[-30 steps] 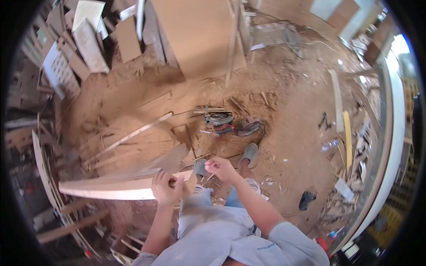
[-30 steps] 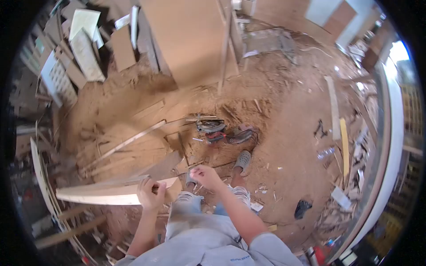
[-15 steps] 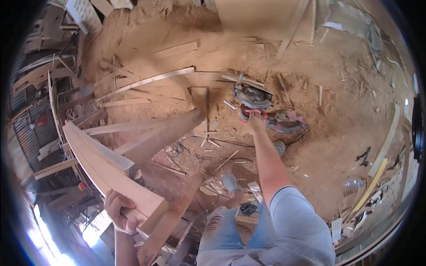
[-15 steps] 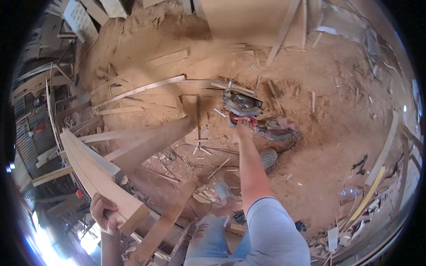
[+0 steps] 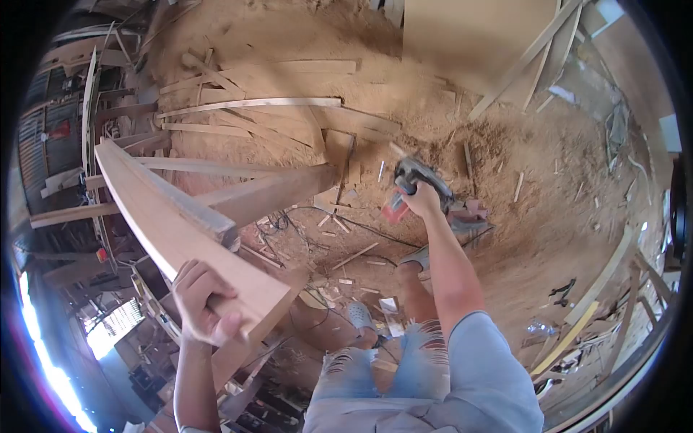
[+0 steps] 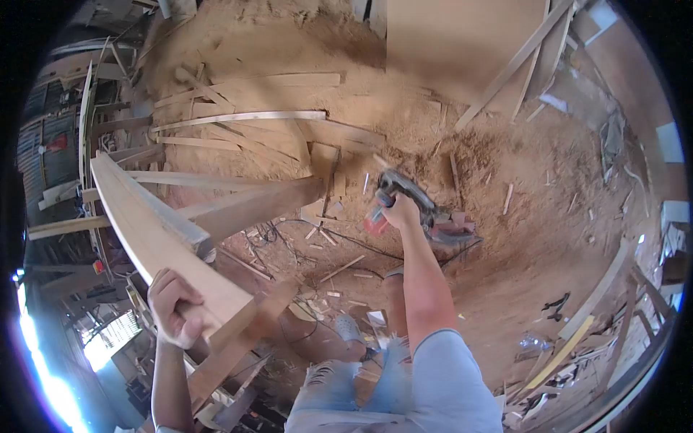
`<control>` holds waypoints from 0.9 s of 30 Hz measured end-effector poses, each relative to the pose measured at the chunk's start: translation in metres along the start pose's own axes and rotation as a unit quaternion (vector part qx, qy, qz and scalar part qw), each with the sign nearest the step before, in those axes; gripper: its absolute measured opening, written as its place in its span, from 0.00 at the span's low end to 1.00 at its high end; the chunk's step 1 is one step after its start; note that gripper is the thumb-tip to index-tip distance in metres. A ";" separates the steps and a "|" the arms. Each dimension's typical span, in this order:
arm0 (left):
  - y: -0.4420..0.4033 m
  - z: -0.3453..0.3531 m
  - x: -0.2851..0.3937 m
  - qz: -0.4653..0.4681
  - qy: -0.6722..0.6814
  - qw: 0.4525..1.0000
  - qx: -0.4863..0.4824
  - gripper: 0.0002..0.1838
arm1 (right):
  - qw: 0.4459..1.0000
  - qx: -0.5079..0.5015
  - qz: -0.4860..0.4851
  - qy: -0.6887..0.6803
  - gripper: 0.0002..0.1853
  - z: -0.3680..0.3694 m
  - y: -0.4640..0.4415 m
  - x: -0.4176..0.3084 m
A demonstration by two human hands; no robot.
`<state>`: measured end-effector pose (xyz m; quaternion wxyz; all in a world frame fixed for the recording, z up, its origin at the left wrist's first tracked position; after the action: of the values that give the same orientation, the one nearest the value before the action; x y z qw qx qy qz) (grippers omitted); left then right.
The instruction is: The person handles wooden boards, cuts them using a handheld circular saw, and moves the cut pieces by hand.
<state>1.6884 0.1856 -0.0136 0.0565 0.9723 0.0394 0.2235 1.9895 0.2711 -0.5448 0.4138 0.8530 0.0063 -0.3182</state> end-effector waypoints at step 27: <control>0.034 -0.045 0.006 0.058 0.049 0.996 0.056 0.14 | 0.953 0.201 -0.082 -0.213 0.22 -0.182 0.550 -0.215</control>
<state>1.6761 0.1565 0.0334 -0.0127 0.9624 -0.0020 0.2712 2.0668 0.0932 0.0420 0.1977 0.8276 -0.0765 -0.5198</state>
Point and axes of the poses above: each hand's wrist, its own y-axis away from the middle knuckle, its own z-axis out of the palm, x = y × z, the point moved 6 cm from there along -y, towards the middle knuckle, and after that the axes turned 1 degree about -z, right-handed, at the moved point
